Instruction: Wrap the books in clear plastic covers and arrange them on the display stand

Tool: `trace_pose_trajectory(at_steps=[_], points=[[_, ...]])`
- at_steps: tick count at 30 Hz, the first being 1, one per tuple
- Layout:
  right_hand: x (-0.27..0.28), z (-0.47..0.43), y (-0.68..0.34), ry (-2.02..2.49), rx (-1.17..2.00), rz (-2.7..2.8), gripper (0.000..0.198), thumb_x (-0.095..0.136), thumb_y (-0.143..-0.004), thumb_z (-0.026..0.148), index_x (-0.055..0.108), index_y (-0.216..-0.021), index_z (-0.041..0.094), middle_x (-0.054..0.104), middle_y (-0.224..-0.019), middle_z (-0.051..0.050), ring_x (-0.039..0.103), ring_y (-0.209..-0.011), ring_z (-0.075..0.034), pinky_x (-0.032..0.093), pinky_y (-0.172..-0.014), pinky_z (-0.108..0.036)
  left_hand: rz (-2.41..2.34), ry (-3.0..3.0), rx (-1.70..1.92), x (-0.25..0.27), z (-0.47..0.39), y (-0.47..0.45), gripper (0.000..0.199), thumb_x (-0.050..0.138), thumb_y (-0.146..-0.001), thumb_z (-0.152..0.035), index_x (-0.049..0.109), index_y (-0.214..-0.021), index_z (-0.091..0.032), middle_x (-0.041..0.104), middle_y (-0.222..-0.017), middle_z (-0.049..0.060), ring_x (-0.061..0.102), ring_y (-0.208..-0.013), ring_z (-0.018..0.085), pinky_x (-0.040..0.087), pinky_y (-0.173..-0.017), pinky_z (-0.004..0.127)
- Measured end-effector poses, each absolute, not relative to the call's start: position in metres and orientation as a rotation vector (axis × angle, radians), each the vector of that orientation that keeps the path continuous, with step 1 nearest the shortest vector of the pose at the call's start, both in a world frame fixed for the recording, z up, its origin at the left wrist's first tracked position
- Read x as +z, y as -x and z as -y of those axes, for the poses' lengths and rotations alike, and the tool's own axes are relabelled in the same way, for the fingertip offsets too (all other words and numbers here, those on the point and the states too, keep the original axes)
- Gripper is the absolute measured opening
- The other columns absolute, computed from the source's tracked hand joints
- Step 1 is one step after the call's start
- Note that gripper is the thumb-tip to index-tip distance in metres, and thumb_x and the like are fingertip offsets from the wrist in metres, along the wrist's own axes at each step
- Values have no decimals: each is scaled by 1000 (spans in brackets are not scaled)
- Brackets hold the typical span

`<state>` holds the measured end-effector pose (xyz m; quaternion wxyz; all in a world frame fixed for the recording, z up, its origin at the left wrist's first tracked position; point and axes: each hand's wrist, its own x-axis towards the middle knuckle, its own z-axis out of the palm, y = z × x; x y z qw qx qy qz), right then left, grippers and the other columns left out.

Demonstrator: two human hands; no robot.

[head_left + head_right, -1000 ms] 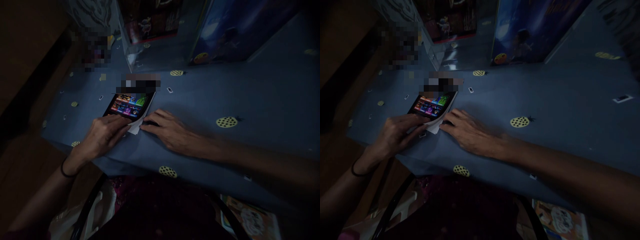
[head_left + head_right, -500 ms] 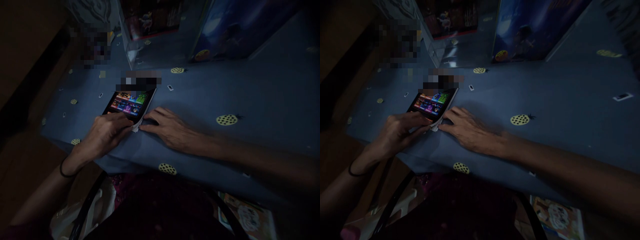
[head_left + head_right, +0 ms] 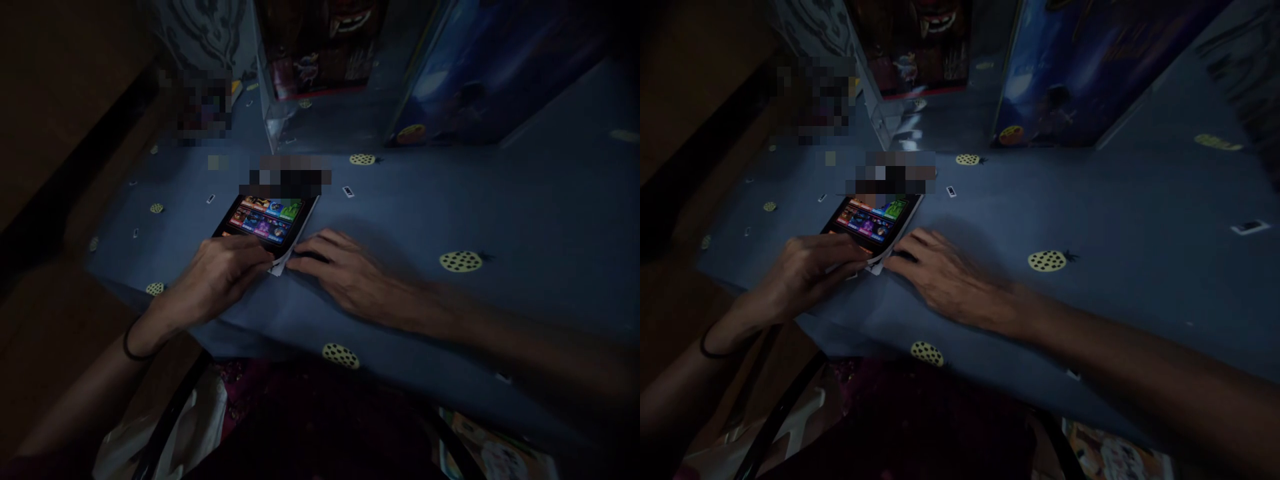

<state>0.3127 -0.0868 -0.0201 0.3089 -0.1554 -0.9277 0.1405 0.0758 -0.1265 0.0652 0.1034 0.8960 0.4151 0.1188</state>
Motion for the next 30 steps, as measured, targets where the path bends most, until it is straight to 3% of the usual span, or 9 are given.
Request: trace_pose_trajectory(at_steps=[7, 23, 30], points=[[-19, 88, -310, 412, 258, 2467, 32, 42, -100, 11, 66, -120, 16, 63, -116, -13, 55, -103, -24, 52, -86, -41, -1213, -2600, 370, 66, 127, -76, 26, 47, -104, -26, 70, -101, -16, 74, -93, 5, 70, -82, 16, 54, -71, 28], [-16, 86, -313, 397, 426, 2451, 36, 42, -97, 9, 62, -126, 19, 65, -112, -11, 58, -103, -25, 54, -89, -46, -1203, -2631, 306, 66, 125, -73, 27, 46, -104, -26, 71, -101, -18, 74, -95, 6, 70, -84, 16, 54, -72, 29], [-14, 86, -314, 420, 429, 2459, 45, 40, -96, 8, 53, -138, 17, 65, -109, -11, 57, -99, -25, 54, -86, -45, -1193, -2645, 283, 64, 125, -72, 27, 45, -102, -26, 71, -99, -18, 73, -97, 6, 70, -86, 18, 53, -73, 29]])
